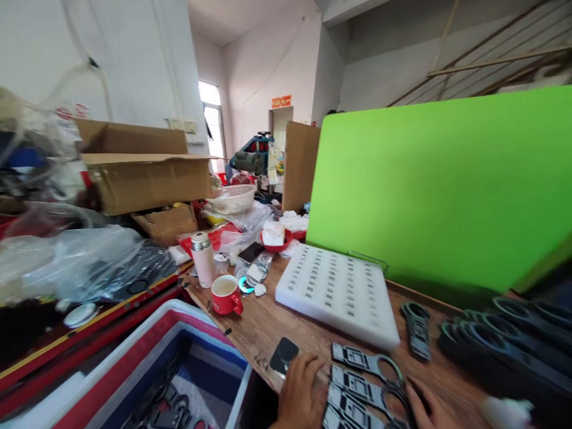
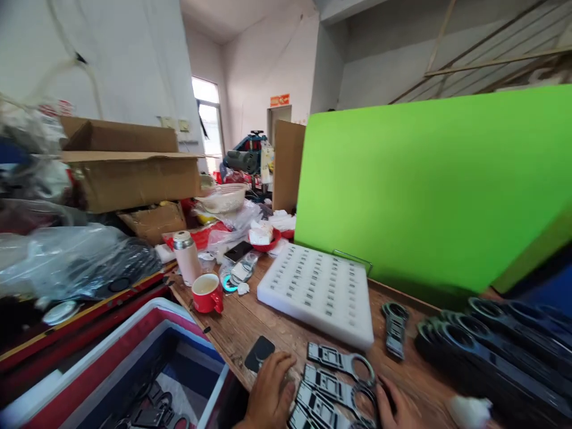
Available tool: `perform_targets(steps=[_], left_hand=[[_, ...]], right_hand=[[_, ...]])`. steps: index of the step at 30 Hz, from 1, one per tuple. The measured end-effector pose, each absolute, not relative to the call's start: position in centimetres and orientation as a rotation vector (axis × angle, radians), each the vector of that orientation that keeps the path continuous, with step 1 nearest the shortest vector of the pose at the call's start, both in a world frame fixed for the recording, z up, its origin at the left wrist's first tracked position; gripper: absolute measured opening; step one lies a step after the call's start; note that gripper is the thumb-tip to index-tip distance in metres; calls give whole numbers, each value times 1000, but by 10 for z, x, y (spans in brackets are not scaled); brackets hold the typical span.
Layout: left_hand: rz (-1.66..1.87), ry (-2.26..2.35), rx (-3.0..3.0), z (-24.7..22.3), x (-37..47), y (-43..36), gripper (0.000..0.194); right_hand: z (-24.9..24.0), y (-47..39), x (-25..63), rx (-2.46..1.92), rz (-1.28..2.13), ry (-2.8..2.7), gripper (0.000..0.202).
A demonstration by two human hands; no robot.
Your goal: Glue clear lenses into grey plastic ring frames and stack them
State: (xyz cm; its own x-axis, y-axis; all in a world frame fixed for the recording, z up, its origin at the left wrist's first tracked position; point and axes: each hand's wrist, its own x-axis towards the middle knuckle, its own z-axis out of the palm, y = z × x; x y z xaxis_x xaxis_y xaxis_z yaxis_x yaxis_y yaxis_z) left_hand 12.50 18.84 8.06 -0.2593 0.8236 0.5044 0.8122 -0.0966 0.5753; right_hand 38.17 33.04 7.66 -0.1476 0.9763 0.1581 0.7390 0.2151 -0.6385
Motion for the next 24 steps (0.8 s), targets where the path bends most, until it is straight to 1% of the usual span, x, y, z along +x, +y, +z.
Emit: perform_targets(steps=[3,8,13,18,24], left_hand=[[1227,2096,1811,85,125,188,36],[1155,1947,1781,79,121,200,39],[1096,1827,1948,84,121,213,37],[998,1636,2128,96,138,236,35],[866,1581,2233,97,150,246,44]], right_hand=[[93,317,373,-1541,507,-1963,52],[98,316,371,-1587,492,-1945,43],[91,315,373,-1598,475,-1916,36],[89,316,373,-1598,478,-1902,32],[100,313,372,-1550,418,-1880,31]])
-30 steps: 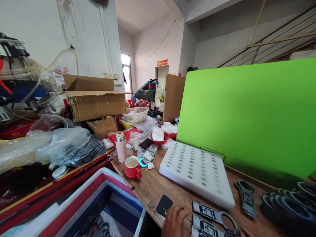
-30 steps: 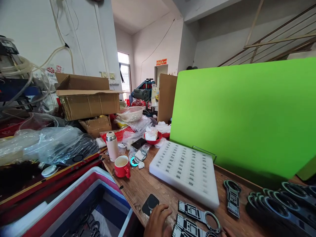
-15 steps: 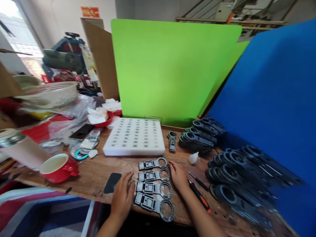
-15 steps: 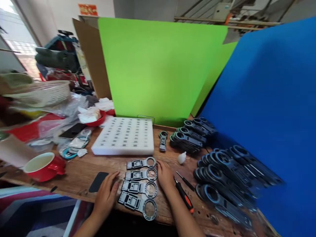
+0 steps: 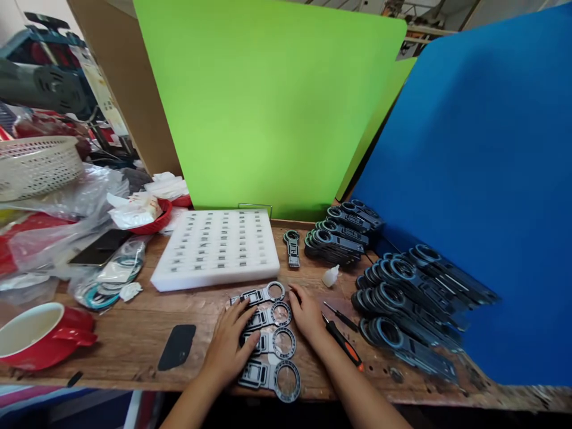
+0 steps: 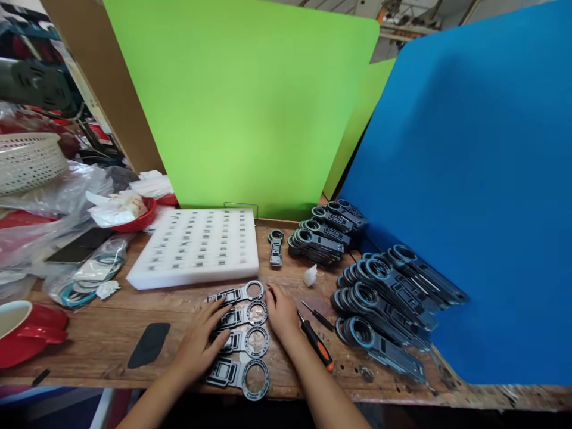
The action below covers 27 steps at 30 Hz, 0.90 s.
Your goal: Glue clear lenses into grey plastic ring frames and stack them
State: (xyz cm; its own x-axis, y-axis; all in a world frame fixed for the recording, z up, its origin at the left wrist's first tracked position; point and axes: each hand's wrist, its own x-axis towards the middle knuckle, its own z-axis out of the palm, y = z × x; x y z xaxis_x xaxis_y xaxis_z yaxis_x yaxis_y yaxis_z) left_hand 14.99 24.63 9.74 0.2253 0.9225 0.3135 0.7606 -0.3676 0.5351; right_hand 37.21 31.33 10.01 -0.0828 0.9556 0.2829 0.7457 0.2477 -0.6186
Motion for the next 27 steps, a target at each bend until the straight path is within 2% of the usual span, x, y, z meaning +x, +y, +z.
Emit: perform_targets(steps=[9,17,23,27], left_hand=[[997,1587,2132,98,147,245,32],[1033,1576,2079,97,147,245,30],[1059,1550,2058,95,145,247,29],[1055,1566,2096,92,144,247,27]], right_hand=[[175,383,285,-1247,373,-2409,23],[179,436,255,-1248,591,-2500,2],[181,425,293,-1306,779,-2195,20],[176,400,320,-1299,932,-2100,22]])
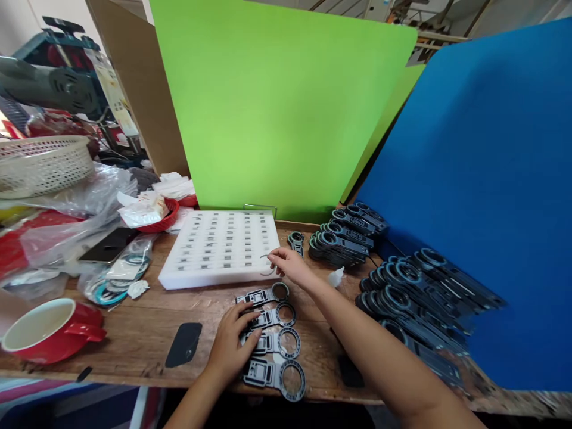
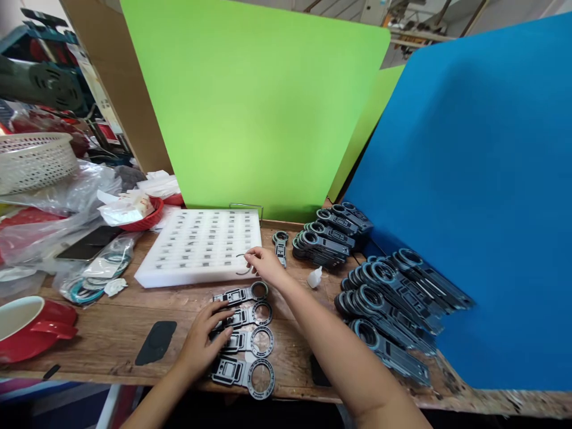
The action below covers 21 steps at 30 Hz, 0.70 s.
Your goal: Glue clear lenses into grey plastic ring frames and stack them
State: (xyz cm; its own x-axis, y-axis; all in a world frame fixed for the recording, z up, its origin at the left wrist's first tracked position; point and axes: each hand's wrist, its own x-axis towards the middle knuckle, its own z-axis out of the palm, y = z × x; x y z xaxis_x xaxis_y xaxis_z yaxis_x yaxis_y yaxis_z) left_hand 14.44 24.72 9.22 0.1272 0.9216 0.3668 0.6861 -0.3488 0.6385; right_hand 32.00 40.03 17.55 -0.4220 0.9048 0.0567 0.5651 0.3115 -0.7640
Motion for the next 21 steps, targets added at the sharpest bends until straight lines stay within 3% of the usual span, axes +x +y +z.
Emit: perform_targets(steps=[10,21], left_hand=[[883,1542,2196,113,163,264,21],[631,1472,2298,114,176,273,8]], right_hand=[[169,337,369,-1236,957,-2277,28],[145,332,364,-1224,821,-2472,15]])
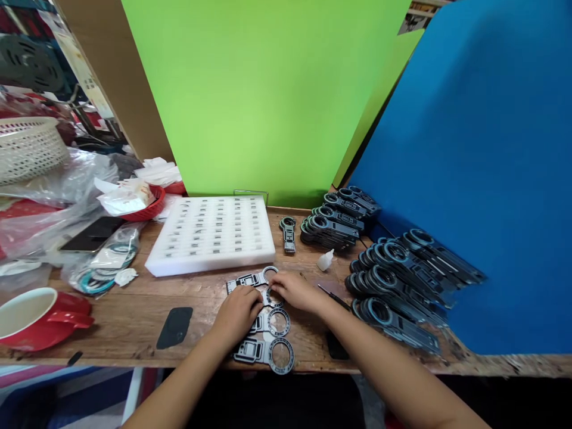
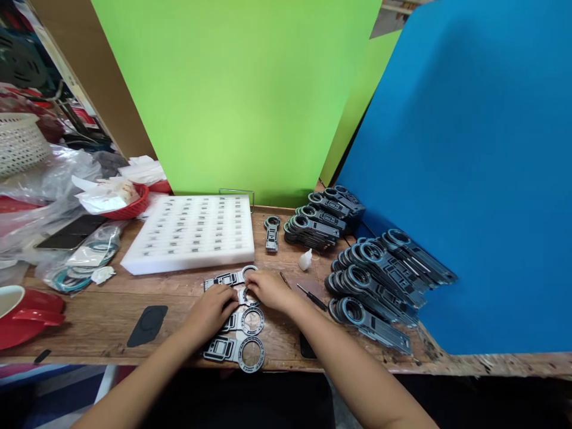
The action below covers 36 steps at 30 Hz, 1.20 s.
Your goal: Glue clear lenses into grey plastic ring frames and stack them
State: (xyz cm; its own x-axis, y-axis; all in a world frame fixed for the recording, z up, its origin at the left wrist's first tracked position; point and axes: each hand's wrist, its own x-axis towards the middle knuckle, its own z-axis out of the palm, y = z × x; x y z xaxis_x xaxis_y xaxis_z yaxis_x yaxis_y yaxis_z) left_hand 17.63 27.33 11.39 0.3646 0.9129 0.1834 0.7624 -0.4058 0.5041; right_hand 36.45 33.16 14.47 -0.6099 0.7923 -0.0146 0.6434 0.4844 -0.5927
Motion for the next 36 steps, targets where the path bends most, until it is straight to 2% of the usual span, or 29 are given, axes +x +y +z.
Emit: perform_targets(steps=[8,15,20,27,33,36], left_hand=[[626,1451,2332,112,176,273,11],[596,1396,2430,104,175,274,23],[567,1371,2478,110,175,274,23],[484,1149,2564,117,178,281,29],[436,1193,2599,135,194,286,22],[465,1261,2595,146,196,282,21]], right_hand=[[134,332,361,-1135,696,-2536,17],[127,331,362,-1102,655,-2527,15],[128,310,384,-1205,573,-2449,30],[119,272,403,-1237,329,-2556,39],[142,296,385,-1295,401,-2632,24],[159,328,369,-1316,374,-2520,27]])
